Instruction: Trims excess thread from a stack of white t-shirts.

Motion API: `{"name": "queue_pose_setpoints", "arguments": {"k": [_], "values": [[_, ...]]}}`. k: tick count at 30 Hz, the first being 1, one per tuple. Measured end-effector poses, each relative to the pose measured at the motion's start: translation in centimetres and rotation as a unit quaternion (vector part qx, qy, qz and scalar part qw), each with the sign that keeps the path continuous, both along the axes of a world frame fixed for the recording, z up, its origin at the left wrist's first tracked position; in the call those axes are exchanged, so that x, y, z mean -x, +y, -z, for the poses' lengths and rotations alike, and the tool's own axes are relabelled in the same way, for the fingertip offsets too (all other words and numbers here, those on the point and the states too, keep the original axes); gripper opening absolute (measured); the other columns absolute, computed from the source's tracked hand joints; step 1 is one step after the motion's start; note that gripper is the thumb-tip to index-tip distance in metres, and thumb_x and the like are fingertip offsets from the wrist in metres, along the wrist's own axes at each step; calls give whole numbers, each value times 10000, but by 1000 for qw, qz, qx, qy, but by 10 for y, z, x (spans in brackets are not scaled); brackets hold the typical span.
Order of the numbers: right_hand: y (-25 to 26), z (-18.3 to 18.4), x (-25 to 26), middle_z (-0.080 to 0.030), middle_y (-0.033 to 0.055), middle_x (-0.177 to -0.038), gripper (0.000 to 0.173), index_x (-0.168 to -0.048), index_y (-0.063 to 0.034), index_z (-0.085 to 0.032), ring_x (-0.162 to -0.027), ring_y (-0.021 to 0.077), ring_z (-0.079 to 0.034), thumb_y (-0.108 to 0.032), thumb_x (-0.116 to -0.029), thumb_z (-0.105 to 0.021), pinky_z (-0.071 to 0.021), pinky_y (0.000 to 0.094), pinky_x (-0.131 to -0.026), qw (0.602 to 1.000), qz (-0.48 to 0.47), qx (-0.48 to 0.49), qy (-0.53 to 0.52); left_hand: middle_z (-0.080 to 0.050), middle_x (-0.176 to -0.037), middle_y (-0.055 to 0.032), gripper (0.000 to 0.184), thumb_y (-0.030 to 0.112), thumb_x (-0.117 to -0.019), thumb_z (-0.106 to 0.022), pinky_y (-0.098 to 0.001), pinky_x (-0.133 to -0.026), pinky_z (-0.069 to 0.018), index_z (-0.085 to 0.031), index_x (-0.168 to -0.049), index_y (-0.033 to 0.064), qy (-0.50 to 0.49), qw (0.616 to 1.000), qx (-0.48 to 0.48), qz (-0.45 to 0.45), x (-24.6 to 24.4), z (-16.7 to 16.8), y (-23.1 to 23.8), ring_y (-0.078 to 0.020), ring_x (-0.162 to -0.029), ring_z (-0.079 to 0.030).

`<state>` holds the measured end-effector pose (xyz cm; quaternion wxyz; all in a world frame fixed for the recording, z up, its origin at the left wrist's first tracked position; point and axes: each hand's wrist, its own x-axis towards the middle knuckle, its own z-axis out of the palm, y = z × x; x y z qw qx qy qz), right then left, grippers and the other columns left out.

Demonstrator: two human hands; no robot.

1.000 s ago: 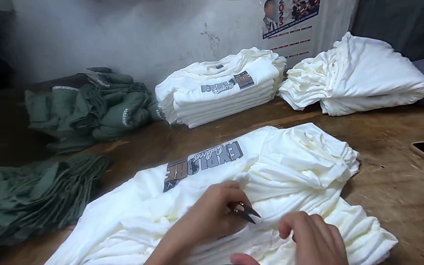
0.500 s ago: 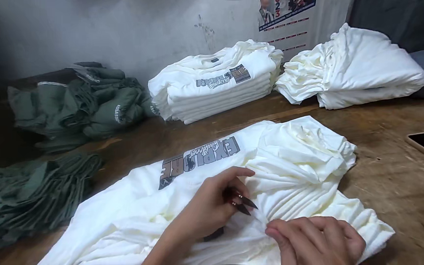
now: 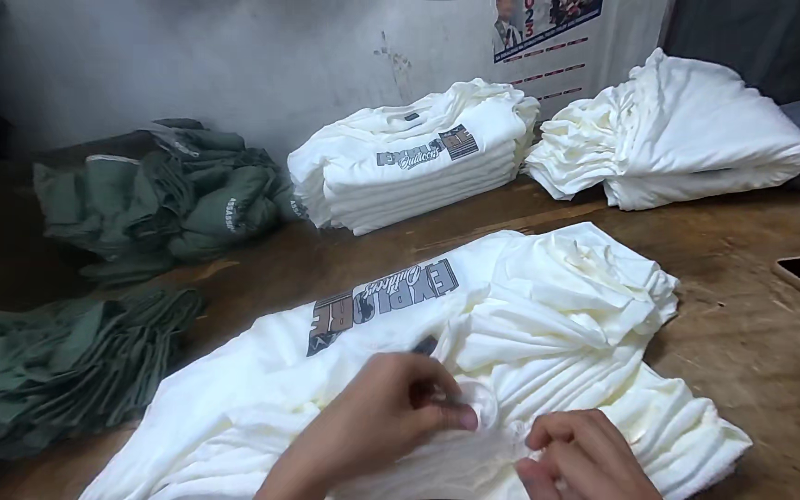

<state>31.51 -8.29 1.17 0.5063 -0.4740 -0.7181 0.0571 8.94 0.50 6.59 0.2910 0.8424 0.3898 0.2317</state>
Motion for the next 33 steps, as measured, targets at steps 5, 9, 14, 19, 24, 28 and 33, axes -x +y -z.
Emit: {"name": "queue_pose_setpoints", "arguments": {"k": [5, 9, 14, 19, 24, 28, 33], "values": [[5, -6, 3, -682, 84, -754, 99, -940, -128, -823, -685, 233, -641, -138, -915, -727, -505, 386, -667, 994, -4, 13, -109, -638, -797, 9, 510, 242, -890, -772, -267, -621, -506, -617, -1347, 78, -12, 996, 27, -86, -18, -1, 11, -83, -656, -579], [-12, -36, -21, -676, 109, -713, 110, -878, -76, -811, -625, 257, -633, -133, -912, -723, -494, 443, -612, 973, -137, 133, -128, -613, -674, 50, 295, 71, -789, -816, -261, -547, -505, -658, -1035, 112, -34, 954, -213, -208, -22, 14, 33, -66, -585, -585], [-4, -38, 1, -652, 84, -725, 473, -882, -57, -746, -662, 252, -622, -529, -866, -767, -493, 413, -591, 986, 65, 78, -131, -659, -794, 7, 90, 84, -836, -721, -267, -648, -562, -768, -904, 122, -2, 970, -221, -98, -26, 27, 41, -76, -724, -644], [-3, -11, 13, -724, 66, -832, 170, -880, -121, -802, -768, 258, -662, -236, -948, -697, -506, 403, -663, 987, 95, 41, -121, -719, -1011, 15, 233, 297, -950, -688, -283, -816, -575, -760, -1139, 181, -20, 963, -267, -2, -8, 25, 15, -87, -921, -679], [-7, 1, 9, -702, 32, -784, 142, -859, -133, -815, -791, 162, -610, -219, -936, -732, -476, 284, -715, 997, 79, -6, -4, -692, -966, 64, 178, 329, -1020, -589, -322, -797, -459, -736, -1083, 251, -15, 940, -341, 30, -1, 27, -9, -109, -892, -616], [-8, -5, 8, -618, 46, -651, 181, -827, -125, -809, -685, 200, -559, -254, -930, -735, -427, 390, -767, 1000, -22, -8, -18, -713, -938, 65, 158, 294, -1007, -610, -327, -781, -465, -757, -1040, 244, -23, 946, -322, 37, -8, 31, -8, -115, -865, -624], [2, -20, 23, -612, 19, -614, 382, -884, -113, -807, -600, 196, -526, -486, -895, -723, -404, 426, -718, 994, 53, -1, -92, -690, -1001, 34, 249, 329, -997, -641, -185, -757, -552, -731, -1162, 165, -88, 962, -253, -54, 0, 32, 2, -21, -886, -645]]}}
